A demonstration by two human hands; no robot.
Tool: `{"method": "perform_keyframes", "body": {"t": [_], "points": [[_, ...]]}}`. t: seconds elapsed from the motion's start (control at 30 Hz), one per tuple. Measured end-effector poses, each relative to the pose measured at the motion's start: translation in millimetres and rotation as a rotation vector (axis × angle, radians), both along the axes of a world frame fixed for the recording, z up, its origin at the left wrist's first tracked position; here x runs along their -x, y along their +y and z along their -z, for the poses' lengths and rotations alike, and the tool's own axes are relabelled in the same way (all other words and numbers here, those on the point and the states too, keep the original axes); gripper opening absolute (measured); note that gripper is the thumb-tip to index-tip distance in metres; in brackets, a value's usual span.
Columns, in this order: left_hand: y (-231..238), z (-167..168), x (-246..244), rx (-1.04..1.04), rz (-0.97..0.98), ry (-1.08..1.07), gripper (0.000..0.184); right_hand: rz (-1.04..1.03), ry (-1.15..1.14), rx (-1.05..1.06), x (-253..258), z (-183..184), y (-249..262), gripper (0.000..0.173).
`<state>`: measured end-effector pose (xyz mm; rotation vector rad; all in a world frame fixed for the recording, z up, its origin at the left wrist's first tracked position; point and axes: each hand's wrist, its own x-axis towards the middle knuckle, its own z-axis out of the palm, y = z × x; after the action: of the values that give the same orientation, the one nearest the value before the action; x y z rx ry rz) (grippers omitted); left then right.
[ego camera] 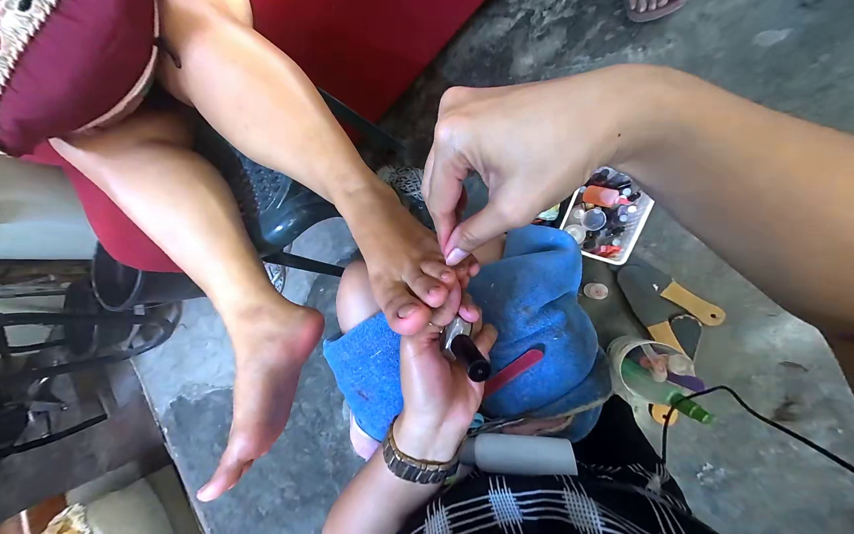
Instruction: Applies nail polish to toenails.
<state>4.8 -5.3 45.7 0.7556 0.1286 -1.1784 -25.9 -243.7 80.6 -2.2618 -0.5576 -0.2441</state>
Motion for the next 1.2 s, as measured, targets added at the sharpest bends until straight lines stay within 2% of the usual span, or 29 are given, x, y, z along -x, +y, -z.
{"method": "perform_keyframes", "body": {"t": [0.27,0.97,1.03,1.13,1.2], "points": [[0.1,1.1,-1.1,0.029,0.002,0.014,0.016,0.037,-0.013,0.045,3.9,-2.6,4.7,0.014],[2.3,3.9,-1.2,0.101,0.016,0.065,0.015,0.077,-0.048,-0.241,12.2,36.2,4.7,0.014],[3.2,4.5,-1.1,0.090,0.008,0.051,0.011,0.052,-0.037,-0.315,13.3,39.9,1.4,0.019],[6.5,6.5,0.7,0.024,0.020,-0.032,0.006,0.089,-0.088,-0.522,17.0,49.5,2.7,0.016],[8.0,8.5,2.8,-0.045,0.033,-0.121,0.008,0.129,-0.129,-0.613,20.3,56.5,7.0,0.025]]}}
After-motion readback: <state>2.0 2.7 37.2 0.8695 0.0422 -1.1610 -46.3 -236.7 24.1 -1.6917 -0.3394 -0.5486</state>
